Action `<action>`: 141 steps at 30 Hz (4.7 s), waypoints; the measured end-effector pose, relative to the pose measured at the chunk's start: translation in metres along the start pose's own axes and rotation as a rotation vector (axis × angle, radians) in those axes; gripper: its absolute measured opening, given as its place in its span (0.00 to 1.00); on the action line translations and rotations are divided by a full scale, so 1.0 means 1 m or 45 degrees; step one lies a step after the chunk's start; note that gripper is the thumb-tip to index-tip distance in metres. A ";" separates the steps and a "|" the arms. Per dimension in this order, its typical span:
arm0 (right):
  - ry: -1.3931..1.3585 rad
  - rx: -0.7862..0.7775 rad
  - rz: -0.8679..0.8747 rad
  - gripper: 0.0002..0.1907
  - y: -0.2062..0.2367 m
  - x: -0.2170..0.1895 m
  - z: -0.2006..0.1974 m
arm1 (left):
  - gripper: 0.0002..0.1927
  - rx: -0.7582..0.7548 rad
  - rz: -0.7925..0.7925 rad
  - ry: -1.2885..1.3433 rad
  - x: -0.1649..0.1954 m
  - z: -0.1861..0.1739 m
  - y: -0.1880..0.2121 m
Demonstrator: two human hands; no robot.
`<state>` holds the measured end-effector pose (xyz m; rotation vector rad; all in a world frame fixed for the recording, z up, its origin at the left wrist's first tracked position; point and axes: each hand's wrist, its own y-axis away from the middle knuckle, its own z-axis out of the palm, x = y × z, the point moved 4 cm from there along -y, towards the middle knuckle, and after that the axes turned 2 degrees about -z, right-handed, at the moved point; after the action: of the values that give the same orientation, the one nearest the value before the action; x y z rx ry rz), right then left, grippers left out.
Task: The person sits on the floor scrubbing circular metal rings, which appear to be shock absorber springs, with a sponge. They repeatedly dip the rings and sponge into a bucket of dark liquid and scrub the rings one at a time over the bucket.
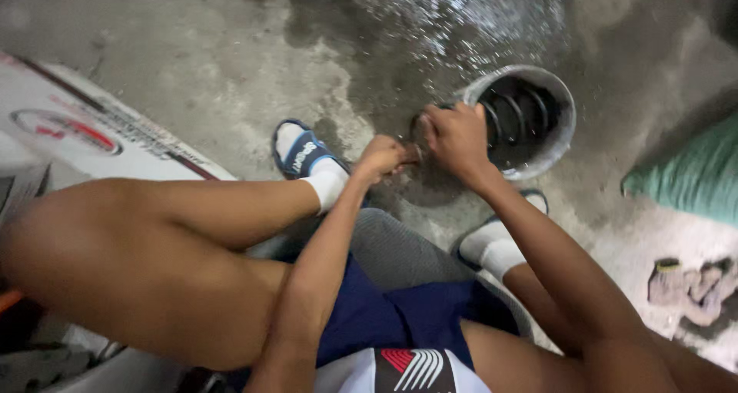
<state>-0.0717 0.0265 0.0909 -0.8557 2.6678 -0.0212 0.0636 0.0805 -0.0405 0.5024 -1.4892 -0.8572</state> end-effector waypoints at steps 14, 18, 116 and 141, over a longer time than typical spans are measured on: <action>0.062 0.009 -0.097 0.06 0.007 0.008 0.003 | 0.16 0.126 -0.112 0.243 -0.002 0.019 0.000; 0.059 0.060 -0.109 0.09 0.007 0.007 0.001 | 0.11 0.571 0.441 -0.477 0.031 0.006 -0.007; -0.177 0.358 0.082 0.08 -0.010 0.001 0.011 | 0.24 0.661 0.608 -0.997 0.085 -0.002 0.003; -0.865 0.320 0.169 0.19 -0.007 0.012 -0.049 | 0.16 -0.014 0.731 -0.171 0.158 -0.023 0.054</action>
<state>-0.0928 0.0101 0.1338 -0.4863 2.0203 -0.0273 0.0763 -0.0094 0.1017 -0.0055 -1.6327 -0.4488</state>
